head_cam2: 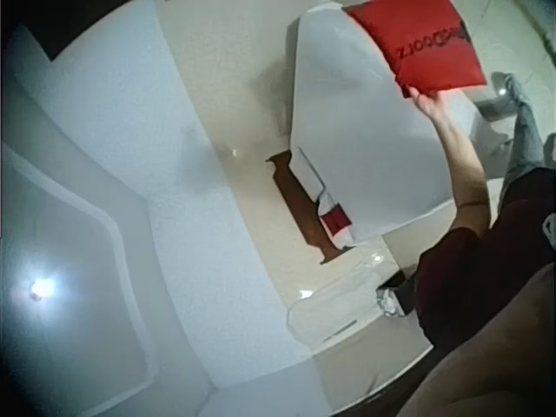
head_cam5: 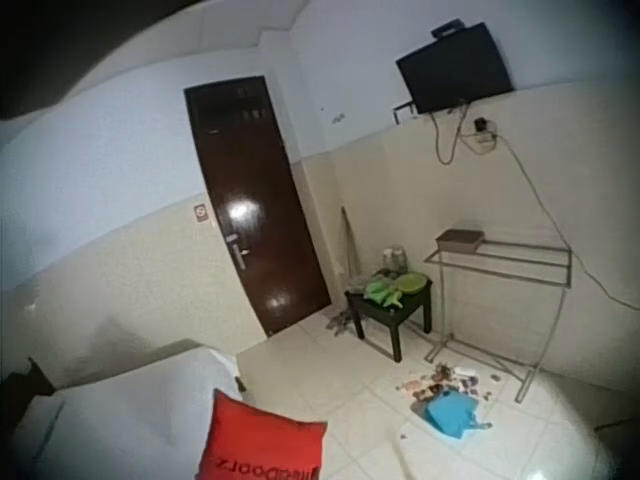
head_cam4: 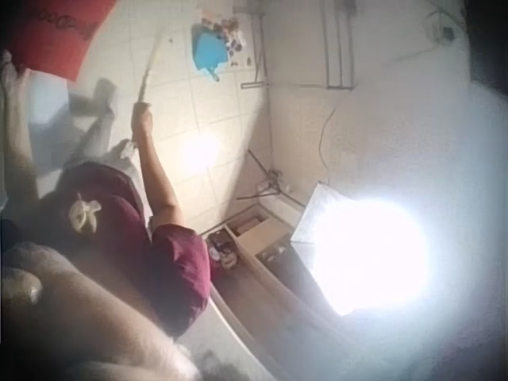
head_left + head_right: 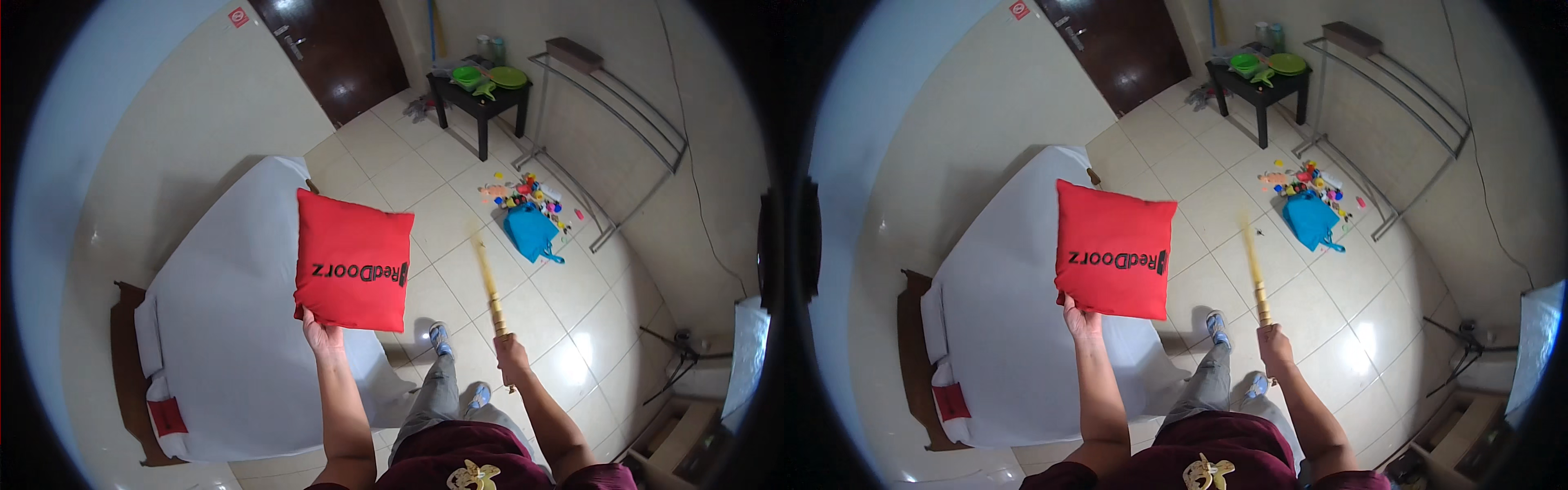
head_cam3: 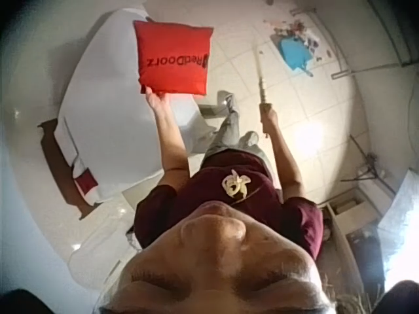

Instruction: The recorder cleans and prepares a hotel bed by beating pillows with a stick to remove dust and then placing them into red pillowcases.

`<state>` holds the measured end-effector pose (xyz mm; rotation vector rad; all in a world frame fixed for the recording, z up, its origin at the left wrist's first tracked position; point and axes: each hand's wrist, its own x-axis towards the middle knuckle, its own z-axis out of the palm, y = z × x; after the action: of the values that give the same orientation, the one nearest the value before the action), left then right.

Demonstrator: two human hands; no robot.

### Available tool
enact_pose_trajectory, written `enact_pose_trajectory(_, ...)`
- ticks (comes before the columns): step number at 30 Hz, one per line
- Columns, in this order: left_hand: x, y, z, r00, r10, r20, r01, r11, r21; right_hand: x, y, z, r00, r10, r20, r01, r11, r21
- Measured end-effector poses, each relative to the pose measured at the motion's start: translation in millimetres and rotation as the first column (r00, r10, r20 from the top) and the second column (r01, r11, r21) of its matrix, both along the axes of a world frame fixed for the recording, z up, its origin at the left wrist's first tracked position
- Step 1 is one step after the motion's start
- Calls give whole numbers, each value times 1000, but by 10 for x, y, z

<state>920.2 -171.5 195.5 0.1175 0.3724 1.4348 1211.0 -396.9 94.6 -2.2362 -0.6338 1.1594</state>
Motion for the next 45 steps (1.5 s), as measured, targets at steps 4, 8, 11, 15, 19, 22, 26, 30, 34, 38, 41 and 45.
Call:
enact_pose_trajectory(4,-168,438,-167,980,80,-181,-80,997,3,62,783,701,988,-75,133,-2,866,501)
enact_pose_trajectory(8,28,982,103,953,-26,-302,45,998,55,230,2065,968,985,147,89,-169,746,643)
enact_pose_trajectory(11,177,1527,426,785,-120,-608,268,950,158,274,2959,1323,911,313,-269,15,627,779)
enact_pose_trajectory(15,348,2241,767,669,-121,-733,182,983,3,376,3541,1724,738,558,-379,-121,662,740)
enact_pose_trajectory(19,606,2771,863,394,95,-914,25,993,114,346,4004,1690,753,609,-249,-263,626,734)
enact_pose_trajectory(22,842,3126,484,-218,417,-883,-240,854,462,405,4530,1735,854,448,-263,-127,670,732)
enact_pose_trajectory(26,1534,3164,634,589,-611,-528,514,788,-338,677,5175,1828,734,274,621,-664,481,573)
enact_pose_trajectory(30,1549,3989,5,542,-840,-42,819,538,-199,456,5621,1840,414,523,745,-903,336,266)
enact_pose_trajectory(34,1906,4434,135,650,-711,-268,641,702,-310,714,6096,1549,147,608,780,-985,17,172)
enact_pose_trajectory(38,1403,4772,-932,764,-266,-587,404,907,114,948,6629,1827,382,677,629,-916,186,357)
enact_pose_trajectory(41,1644,5267,-230,681,-183,-709,44,977,-209,1352,7071,1708,754,479,450,-651,453,609)
enact_pose_trajectory(45,1400,5880,-57,702,-4,-712,-107,988,-110,2266,7803,453,462,733,499,-759,618,-205)
